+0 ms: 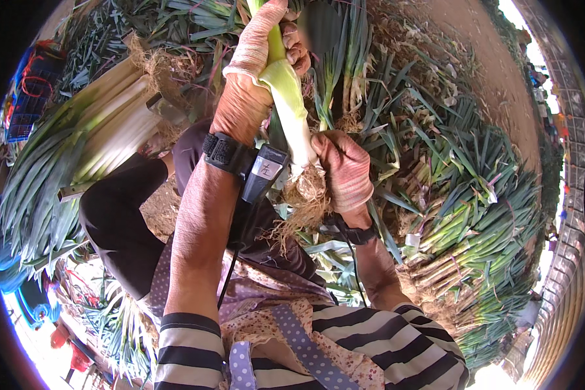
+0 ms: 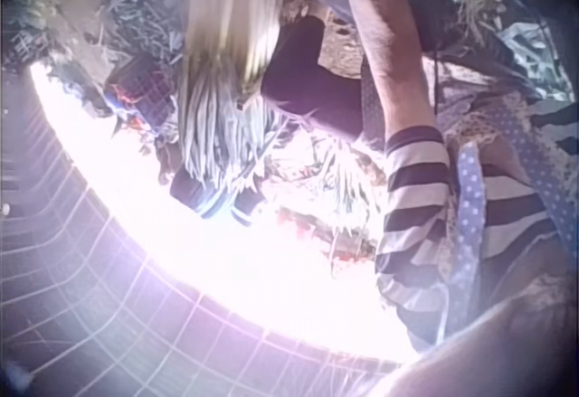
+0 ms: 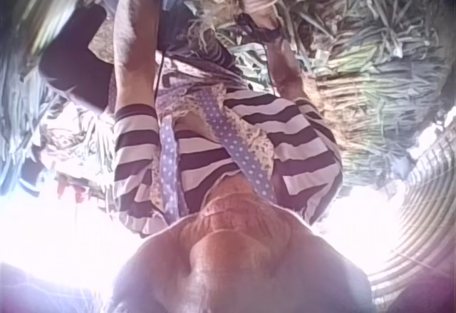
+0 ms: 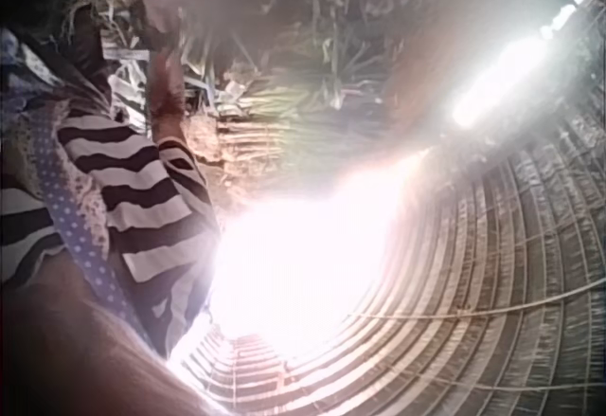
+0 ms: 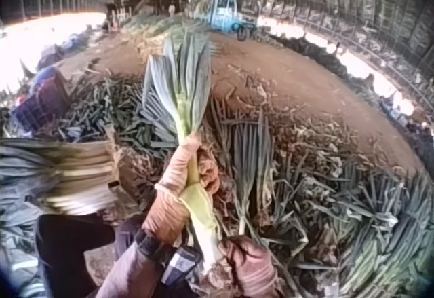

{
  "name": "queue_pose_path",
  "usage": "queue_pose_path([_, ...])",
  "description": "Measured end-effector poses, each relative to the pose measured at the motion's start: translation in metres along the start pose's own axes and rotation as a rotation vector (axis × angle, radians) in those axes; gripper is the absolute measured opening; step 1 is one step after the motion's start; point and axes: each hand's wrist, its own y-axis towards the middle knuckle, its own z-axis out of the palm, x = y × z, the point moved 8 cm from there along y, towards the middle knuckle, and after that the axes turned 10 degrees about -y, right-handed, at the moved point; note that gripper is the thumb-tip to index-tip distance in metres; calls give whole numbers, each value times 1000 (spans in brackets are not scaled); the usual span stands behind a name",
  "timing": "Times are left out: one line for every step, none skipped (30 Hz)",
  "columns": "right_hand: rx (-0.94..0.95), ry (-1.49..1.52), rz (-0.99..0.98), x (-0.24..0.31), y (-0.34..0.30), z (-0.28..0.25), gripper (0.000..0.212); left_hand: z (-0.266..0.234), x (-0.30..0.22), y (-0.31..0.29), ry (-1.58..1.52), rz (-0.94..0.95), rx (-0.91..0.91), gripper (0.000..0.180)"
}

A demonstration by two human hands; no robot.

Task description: Peeling and cleaning green onions or leeks by hand.

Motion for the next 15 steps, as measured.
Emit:
queue_pose_path([1, 3, 1, 0, 5, 1, 15, 1, -2, -1, 14, 5, 0, 29])
queue_pose_path([9, -84, -51, 3, 11, 2, 15, 1, -4, -1, 29, 10, 0, 29])
queue_pose_path([16, -173, -105, 9, 16, 3, 15, 0, -5, 0, 29, 9, 2, 29])
queue_pose_path([43, -98, -66, 9, 20, 6, 15, -2, -4, 1, 18, 3, -4, 30])
queue_pose_path([40, -99, -67, 11, 23, 4, 15, -4, -3, 1, 7, -3, -10, 30])
queue_pose_path([62, -3, -66, 13, 26, 5, 16, -7, -1, 0, 42, -15, -55, 31])
queue_pose_path([82, 92, -64, 16, 28, 5, 17, -4, 1, 0, 89, 2, -41, 33])
queue_pose_path([60, 72, 48, 13, 27, 0, 20, -2, 3, 1, 79, 6, -40, 33])
queue_pose_path([106, 40, -108, 27, 29, 2, 22, -4, 0, 1, 73, 15, -48, 33])
queue_pose_path([97, -155, -108, 30, 24, -1, 25, -8, -3, 1, 75, 20, -56, 33])
queue_pose_path([87, -350, -109, 36, 16, -3, 29, -10, -5, 1, 54, 13, -35, 32])
queue_pose_path([287, -116, -16, 29, 6, -1, 37, -7, -2, 3, 22, -1, 2, 32])
queue_pose_path([486, 131, 79, 22, -7, 6, 44, -6, -1, 2, 21, -2, 3, 32])
queue_pose_path([418, -17, -108, 18, -15, 5, 57, -5, -2, 2, 23, 16, 0, 32])
queue_pose_path([413, 133, 17, 10, -28, 5, 58, -5, -4, 1, 25, 38, -4, 32])
